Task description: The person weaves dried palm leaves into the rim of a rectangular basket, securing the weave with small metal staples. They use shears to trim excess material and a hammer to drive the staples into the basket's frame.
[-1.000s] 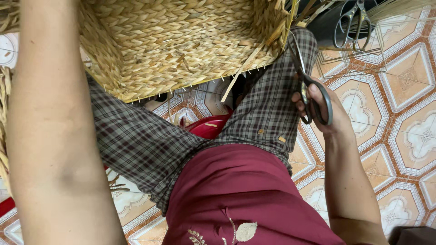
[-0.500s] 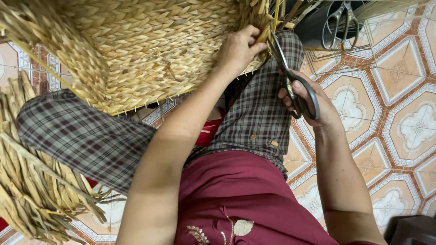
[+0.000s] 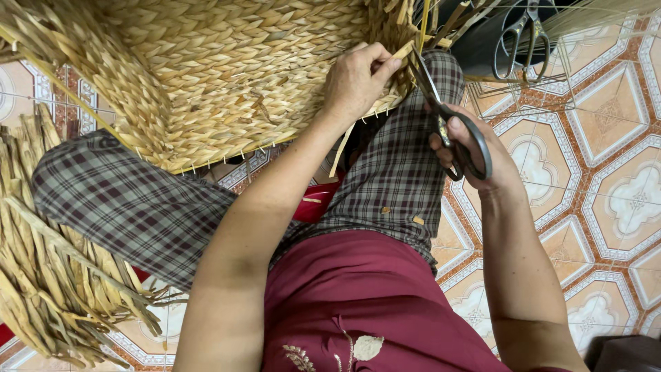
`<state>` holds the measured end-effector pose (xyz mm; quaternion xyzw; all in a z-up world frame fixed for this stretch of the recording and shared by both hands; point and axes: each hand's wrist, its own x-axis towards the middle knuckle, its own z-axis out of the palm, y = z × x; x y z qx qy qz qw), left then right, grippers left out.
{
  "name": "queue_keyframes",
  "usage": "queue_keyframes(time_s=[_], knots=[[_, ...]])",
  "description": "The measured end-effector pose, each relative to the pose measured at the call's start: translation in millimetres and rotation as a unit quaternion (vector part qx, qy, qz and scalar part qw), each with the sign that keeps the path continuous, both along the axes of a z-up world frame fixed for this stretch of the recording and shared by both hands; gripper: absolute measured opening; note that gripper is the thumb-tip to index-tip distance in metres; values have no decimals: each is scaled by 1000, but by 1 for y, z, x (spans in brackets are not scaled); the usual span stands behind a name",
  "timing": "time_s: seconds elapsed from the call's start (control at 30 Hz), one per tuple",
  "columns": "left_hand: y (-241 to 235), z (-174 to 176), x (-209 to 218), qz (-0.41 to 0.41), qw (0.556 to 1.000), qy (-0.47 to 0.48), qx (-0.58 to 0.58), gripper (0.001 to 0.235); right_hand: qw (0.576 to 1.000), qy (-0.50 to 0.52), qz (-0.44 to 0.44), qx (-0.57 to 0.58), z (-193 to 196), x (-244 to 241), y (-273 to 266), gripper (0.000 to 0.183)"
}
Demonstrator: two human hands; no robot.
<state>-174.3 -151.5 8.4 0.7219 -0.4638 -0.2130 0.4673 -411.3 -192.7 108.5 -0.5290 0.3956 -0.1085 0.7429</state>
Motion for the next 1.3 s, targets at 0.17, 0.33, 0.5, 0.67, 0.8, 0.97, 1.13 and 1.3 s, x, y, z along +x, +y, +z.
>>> queue_keyframes(time_s=[0.17, 0.33, 0.5, 0.67, 0.8, 0.97, 1.13, 1.3], knots=[[-2, -1, -5, -18, 999, 34, 15, 28, 998, -57, -6, 41, -13, 8, -7, 68], [-2, -8, -4, 2, 999, 10, -45, 28, 998, -16, -46, 46, -29, 25, -17, 56], [-2, -22, 9, -30, 996, 11, 82, 23, 998, 37, -57, -3, -27, 19, -3, 53], [3, -36, 20, -57, 975, 78, 199, 18, 999, 42, 7, -17, -7, -12, 27, 71], [-3, -60, 5, -58, 994, -13, 88, 21, 999, 35, -7, 14, -3, -18, 32, 80], [8, -41, 9, -65, 986, 104, 117, 17, 1000, 20, 0, 18, -6, -10, 21, 81], [17, -18, 11, -90, 985, 126, 78, 14, 999, 36, 6, 18, -11, 3, 5, 78], [16, -25, 15, -71, 988, 100, 96, 18, 999, 26, 22, -12, -5, -5, 14, 75]])
